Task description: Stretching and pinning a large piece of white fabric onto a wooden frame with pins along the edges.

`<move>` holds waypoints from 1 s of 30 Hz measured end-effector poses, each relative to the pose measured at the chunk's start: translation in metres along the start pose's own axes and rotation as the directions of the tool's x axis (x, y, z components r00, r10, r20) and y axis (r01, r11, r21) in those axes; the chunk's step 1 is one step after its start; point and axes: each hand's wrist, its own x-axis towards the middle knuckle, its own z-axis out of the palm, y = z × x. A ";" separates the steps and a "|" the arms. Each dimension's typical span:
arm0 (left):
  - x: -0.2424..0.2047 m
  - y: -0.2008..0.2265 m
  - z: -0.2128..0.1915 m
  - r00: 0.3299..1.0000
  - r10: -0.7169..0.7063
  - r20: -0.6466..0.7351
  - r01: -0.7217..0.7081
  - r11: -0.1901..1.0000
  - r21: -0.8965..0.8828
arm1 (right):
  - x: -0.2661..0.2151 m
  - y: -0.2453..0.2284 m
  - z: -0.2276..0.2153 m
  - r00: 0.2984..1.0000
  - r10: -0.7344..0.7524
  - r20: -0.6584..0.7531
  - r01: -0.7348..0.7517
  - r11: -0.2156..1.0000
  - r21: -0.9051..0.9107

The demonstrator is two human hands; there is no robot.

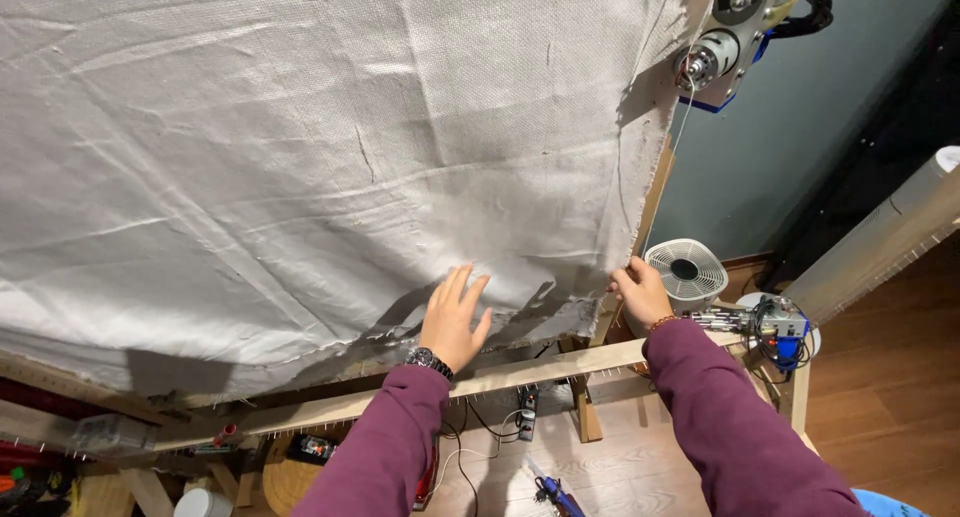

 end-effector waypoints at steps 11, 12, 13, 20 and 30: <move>0.006 -0.009 0.147 0.987 0.090 0.132 -0.062 0.977 -0.206 | -0.012 0.078 0.000 0.994 0.110 -0.012 -0.111 0.972 -0.206; 0.004 -0.006 0.152 0.985 0.065 0.160 -0.030 0.977 -0.210 | -0.004 0.094 0.000 0.994 0.111 -0.012 -0.110 0.949 -0.294; 0.004 -0.006 0.158 0.985 0.067 0.157 -0.033 0.977 -0.208 | 0.000 0.110 0.001 0.994 0.107 -0.014 -0.106 0.950 -0.292; -0.017 0.014 0.224 0.970 -0.132 0.203 0.207 0.888 -0.411 | 0.022 0.197 0.009 0.975 0.222 -0.028 -0.217 0.903 -0.372; -0.017 0.040 0.338 0.717 -0.280 0.638 0.647 -0.072 -0.759 | 0.032 0.247 0.041 0.997 -0.025 0.072 0.032 0.994 -0.102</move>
